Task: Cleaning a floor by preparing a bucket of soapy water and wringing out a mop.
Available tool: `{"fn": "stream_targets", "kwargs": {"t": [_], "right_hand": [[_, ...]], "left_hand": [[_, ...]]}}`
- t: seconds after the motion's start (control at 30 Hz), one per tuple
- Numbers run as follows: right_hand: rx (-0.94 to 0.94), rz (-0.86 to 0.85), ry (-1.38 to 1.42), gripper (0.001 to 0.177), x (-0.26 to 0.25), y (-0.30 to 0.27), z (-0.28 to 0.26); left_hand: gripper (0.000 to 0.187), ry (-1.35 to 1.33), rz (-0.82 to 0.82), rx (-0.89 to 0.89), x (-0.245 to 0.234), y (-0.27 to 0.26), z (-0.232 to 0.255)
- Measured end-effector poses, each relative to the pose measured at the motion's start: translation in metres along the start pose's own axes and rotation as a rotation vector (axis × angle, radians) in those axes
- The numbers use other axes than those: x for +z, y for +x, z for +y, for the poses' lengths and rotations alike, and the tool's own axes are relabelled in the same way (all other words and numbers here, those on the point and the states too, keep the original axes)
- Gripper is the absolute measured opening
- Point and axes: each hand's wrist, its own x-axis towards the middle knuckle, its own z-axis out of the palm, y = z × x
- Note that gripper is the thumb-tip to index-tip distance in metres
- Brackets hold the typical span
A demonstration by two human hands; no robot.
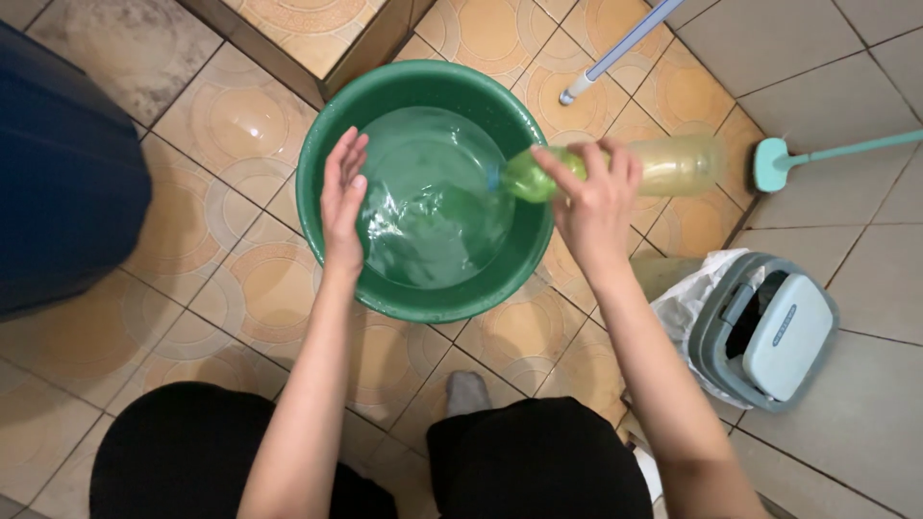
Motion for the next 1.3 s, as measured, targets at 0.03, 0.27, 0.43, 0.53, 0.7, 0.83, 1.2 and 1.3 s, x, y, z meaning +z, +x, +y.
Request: {"fn": "stream_targets", "kwargs": {"t": [0.03, 0.27, 0.43, 0.53, 0.7, 0.83, 1.2, 1.3], "right_hand": [[0.0, 0.002, 0.0, 0.067, 0.0, -0.003, -0.004], [-0.105, -0.04, 0.111, 0.067, 0.031, -0.014, -0.036], [-0.013, 0.024, 0.219, 0.068, 0.024, 0.005, -0.038], [0.156, 0.037, 0.384, 0.07, 0.023, 0.009, -0.022], [0.473, 0.071, 0.92, 0.077, 0.021, 0.005, 0.008], [0.591, 0.107, 1.29, 0.081, 0.026, -0.003, 0.024], [0.759, 0.499, 1.424, 0.084, 0.061, -0.05, 0.047], [0.854, 0.637, 1.361, 0.09, 0.075, -0.062, 0.061]], "left_hand": [[0.063, 0.0, -0.001, 0.002, 0.0, 0.001, 0.0], [0.065, 0.002, -0.011, -0.029, 0.003, -0.001, -0.002], [0.066, 0.003, -0.022, -0.026, 0.004, 0.0, -0.002], [0.067, 0.026, -0.022, -0.009, 0.003, 0.002, -0.004], [0.068, 0.024, -0.023, -0.04, 0.01, 0.003, 0.004], [0.068, 0.016, -0.05, -0.025, 0.018, 0.003, 0.005], [0.07, -0.027, -0.133, -0.083, 0.062, -0.001, -0.007], [0.07, -0.058, -0.195, -0.122, 0.085, -0.006, -0.022]]}}
